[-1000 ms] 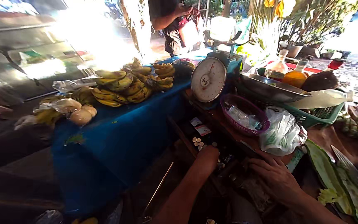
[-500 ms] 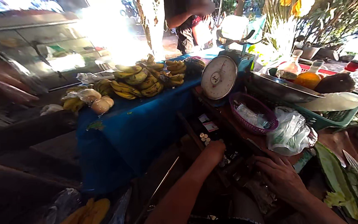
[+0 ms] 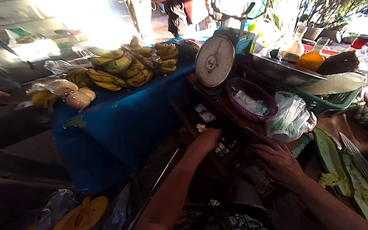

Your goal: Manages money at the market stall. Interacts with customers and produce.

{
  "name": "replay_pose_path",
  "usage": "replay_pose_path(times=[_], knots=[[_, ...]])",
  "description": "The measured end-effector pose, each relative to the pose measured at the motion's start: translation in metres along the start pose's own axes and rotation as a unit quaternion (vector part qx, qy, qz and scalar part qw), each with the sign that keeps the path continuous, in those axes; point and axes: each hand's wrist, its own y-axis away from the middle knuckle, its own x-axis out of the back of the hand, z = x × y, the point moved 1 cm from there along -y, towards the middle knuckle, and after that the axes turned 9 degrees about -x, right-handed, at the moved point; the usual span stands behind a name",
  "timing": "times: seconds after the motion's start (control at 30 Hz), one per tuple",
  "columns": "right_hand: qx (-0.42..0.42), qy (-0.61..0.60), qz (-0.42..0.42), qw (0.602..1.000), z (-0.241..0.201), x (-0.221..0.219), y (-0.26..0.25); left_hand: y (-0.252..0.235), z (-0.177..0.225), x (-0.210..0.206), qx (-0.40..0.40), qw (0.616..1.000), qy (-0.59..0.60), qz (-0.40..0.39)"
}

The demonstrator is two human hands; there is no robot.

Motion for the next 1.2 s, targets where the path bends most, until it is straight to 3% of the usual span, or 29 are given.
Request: replay_pose_path(times=[0.07,0.13,0.17,0.23,0.3,0.33,0.4,0.47,0.77,1.2], knots=[[-0.001,-0.002,-0.004,1.000,0.000,0.000,0.000,0.005,-0.015,0.005,-0.001,0.989,0.128,0.077],[-0.002,-0.001,-0.007,1.000,0.001,0.001,-0.001,0.014,-0.029,0.004,0.019,0.925,0.315,0.211],[-0.002,-0.004,-0.006,1.000,0.001,0.000,-0.001,0.018,-0.034,0.004,0.033,0.861,0.425,0.278],[-0.004,-0.012,-0.001,1.000,0.001,0.000,-0.001,0.026,-0.039,0.004,0.048,0.684,0.620,0.382],[-0.008,-0.015,0.005,1.000,0.000,0.000,-0.001,0.033,-0.040,0.002,0.046,0.528,0.725,0.439],[-0.009,-0.014,0.005,1.000,0.000,0.000,-0.002,0.036,-0.037,0.000,0.043,0.480,0.749,0.454],[-0.008,-0.014,0.004,1.000,0.000,0.000,-0.003,0.043,-0.031,-0.007,0.046,0.424,0.774,0.469],[-0.006,-0.011,0.003,1.000,0.000,0.000,-0.003,0.046,-0.028,-0.013,0.052,0.400,0.788,0.464],[-0.005,-0.004,0.007,1.000,0.001,0.001,-0.002,0.059,-0.005,-0.027,0.007,0.373,0.841,0.391],[-0.008,-0.005,0.001,1.000,0.001,0.002,-0.001,0.063,0.019,-0.040,-0.044,0.358,0.869,0.340]])
